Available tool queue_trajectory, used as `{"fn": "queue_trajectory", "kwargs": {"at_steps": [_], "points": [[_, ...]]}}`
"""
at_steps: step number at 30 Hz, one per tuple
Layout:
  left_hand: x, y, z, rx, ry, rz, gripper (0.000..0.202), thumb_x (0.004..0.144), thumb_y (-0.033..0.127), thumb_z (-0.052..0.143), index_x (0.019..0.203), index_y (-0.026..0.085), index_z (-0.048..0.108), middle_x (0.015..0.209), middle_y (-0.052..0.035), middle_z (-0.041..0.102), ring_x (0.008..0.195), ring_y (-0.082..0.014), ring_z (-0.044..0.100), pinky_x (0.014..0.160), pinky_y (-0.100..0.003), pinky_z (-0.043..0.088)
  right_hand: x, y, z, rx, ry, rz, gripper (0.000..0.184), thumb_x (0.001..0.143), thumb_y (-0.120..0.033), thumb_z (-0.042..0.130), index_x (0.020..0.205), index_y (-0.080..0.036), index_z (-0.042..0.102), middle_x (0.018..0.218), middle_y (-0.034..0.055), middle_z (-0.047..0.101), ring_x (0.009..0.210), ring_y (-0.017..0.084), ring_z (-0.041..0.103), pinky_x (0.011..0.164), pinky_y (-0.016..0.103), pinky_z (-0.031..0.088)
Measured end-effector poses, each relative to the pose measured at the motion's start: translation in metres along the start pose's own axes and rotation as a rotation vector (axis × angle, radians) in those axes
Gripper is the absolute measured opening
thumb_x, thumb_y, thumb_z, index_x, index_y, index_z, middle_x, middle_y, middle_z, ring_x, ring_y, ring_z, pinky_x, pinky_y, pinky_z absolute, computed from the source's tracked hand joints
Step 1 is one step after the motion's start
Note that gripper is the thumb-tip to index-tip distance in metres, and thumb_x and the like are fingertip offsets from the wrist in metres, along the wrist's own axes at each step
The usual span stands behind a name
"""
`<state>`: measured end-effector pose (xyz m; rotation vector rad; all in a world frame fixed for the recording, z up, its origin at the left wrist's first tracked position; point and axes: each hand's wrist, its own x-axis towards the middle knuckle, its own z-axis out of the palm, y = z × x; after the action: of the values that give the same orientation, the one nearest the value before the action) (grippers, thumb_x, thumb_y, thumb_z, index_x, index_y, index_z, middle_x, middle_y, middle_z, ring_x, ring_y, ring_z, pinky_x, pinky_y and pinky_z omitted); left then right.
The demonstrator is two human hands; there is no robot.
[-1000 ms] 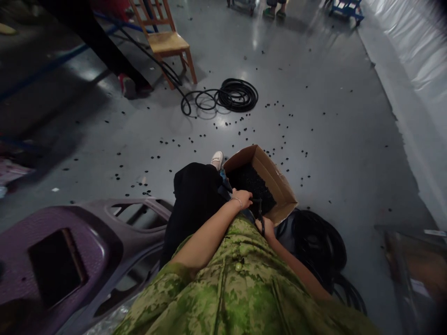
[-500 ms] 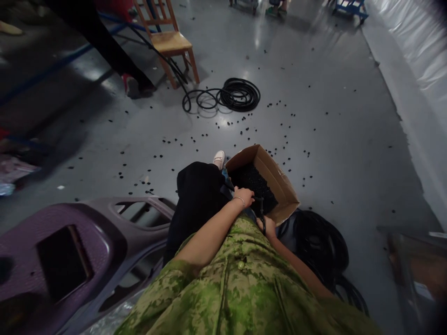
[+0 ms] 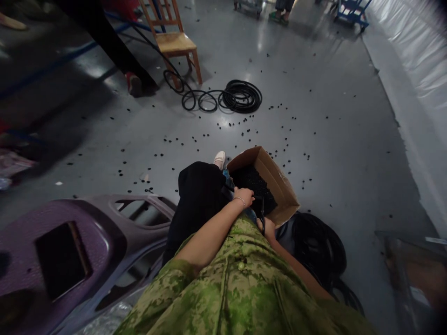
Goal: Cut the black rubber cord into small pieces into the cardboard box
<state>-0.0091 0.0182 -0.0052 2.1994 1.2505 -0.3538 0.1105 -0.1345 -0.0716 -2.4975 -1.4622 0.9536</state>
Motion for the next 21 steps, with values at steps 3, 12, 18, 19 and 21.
{"fn": "queue_trajectory", "kwargs": {"at_steps": [3, 12, 18, 19, 21], "points": [[-0.001, 0.002, -0.001, -0.01, -0.011, 0.0, 0.026, 0.087, 0.036, 0.05, 0.102, 0.026, 0.069, 0.105, -0.007, 0.07, 0.102, -0.0265, 0.061, 0.09, -0.043, 0.035, -0.001, 0.0, -0.001, 0.025, -0.016, 0.027, 0.027, 0.086, -0.03, 0.044, 0.074, -0.015, 0.064, 0.077, 0.0114, 0.066, 0.076, 0.021, 0.059, 0.065, 0.027, 0.033], [0.002, 0.0, 0.004, -0.089, -0.039, 0.0, 0.029, 0.087, 0.036, 0.05, 0.11, 0.028, 0.066, 0.111, -0.0064, 0.069, 0.106, -0.0268, 0.06, 0.092, -0.044, 0.035, -0.006, 0.002, -0.01, 0.181, -0.081, 0.014, 0.032, 0.079, -0.039, 0.041, 0.069, -0.016, 0.06, 0.073, 0.0083, 0.066, 0.076, 0.022, 0.059, 0.066, 0.026, 0.04], [0.004, -0.002, 0.007, -0.085, -0.018, 0.023, 0.028, 0.088, 0.035, 0.049, 0.11, 0.028, 0.066, 0.11, -0.0056, 0.069, 0.105, -0.0257, 0.06, 0.093, -0.043, 0.036, -0.012, -0.001, -0.02, 0.334, -0.155, 0.007, 0.032, 0.072, -0.044, 0.04, 0.064, -0.018, 0.057, 0.069, 0.0048, 0.063, 0.072, 0.021, 0.058, 0.065, 0.026, 0.042], [0.004, -0.002, 0.007, -0.085, -0.013, 0.03, 0.028, 0.088, 0.035, 0.049, 0.11, 0.028, 0.066, 0.111, -0.0054, 0.069, 0.105, -0.0254, 0.06, 0.093, -0.042, 0.037, -0.013, -0.002, -0.021, 0.358, -0.161, -0.002, 0.032, 0.071, -0.044, 0.041, 0.064, -0.018, 0.057, 0.069, 0.0045, 0.064, 0.072, 0.02, 0.058, 0.066, 0.026, 0.042], [0.004, -0.002, 0.007, -0.085, -0.004, 0.043, 0.028, 0.088, 0.035, 0.049, 0.11, 0.028, 0.066, 0.111, -0.0045, 0.069, 0.106, -0.0243, 0.06, 0.093, -0.04, 0.038, -0.015, -0.002, -0.023, 0.389, -0.159, -0.015, 0.033, 0.07, -0.045, 0.042, 0.067, -0.018, 0.06, 0.072, 0.0042, 0.065, 0.074, 0.021, 0.059, 0.068, 0.026, 0.042]]}}
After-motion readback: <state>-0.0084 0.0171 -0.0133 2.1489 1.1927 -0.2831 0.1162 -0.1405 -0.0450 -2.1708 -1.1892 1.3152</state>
